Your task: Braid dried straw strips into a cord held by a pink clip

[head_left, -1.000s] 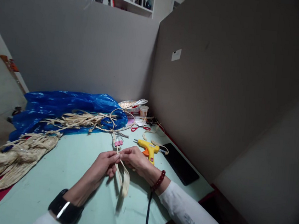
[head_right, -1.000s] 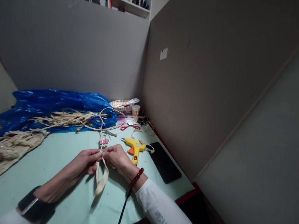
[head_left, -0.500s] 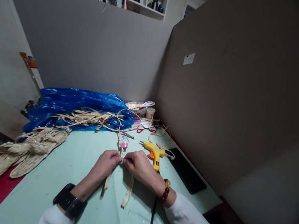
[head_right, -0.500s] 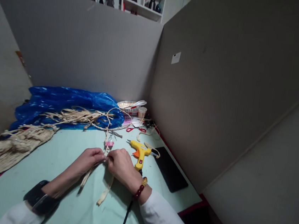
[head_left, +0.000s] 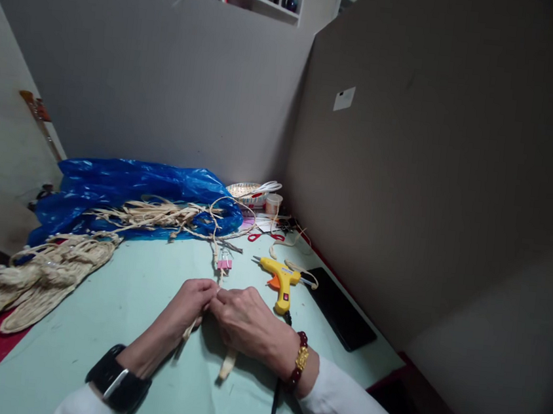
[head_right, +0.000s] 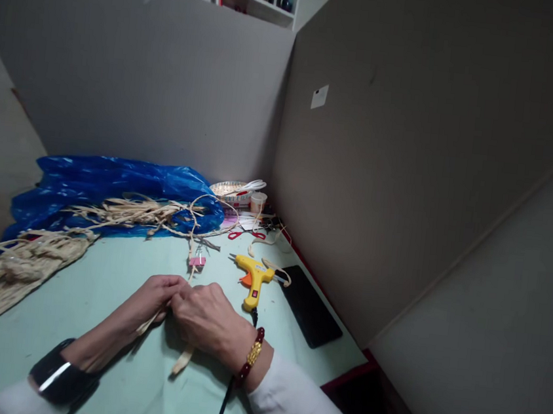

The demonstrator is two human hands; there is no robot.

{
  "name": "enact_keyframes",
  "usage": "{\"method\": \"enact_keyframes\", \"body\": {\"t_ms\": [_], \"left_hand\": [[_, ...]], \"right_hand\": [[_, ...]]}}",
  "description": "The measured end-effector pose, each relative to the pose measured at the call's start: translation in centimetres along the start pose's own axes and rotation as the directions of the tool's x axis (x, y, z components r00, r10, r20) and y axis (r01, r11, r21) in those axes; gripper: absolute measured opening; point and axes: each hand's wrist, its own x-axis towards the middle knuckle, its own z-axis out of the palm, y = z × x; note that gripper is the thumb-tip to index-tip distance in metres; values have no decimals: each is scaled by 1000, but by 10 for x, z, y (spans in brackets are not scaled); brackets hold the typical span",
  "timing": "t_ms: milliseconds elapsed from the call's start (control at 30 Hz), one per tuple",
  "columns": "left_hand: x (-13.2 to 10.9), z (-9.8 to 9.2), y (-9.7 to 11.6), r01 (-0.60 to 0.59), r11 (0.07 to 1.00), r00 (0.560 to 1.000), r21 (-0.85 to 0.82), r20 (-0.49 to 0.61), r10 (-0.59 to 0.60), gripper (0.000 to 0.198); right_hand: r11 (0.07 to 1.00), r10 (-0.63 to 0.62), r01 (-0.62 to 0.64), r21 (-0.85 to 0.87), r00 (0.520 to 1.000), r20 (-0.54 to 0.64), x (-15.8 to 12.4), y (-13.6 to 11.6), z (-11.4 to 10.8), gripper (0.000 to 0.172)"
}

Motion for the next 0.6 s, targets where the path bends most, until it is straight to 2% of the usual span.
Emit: {"method": "enact_keyframes", "body": {"t_ms": [100,167,233,300,433,500,600], "left_hand": [[-1,-1,3,15,1000,1000,-28,14,-15,18],[-1,-1,4,18,999,1000,-36,20,-17,18],[0,-1,3,14,999,1000,-37,17,-14,18],[1,0,1,6,999,1000,-35,11,-6,19],[3,1,-2,-42,999,999,-23,-7,42,18],[4,0,-3,-68,998,998,-10,-16,67,18],[3,-2,-2,-76,997,997,11,-23,77,13]], "right_hand": [[982,74,-50,183,989,-129,1,3,-3,18],[945,191,-115,305,953,-234,2,7,-6,27],[905,290,-157,396,909,-301,3,9,-8,28],[875,337,-172,452,888,-314,4,11,-9,23],[814,373,-150,562,876,-307,4,11,-12,18],[728,408,-109,677,862,-300,3,8,-20,19],[512,415,-8,859,878,-239,-1,-3,-44,24]]}}
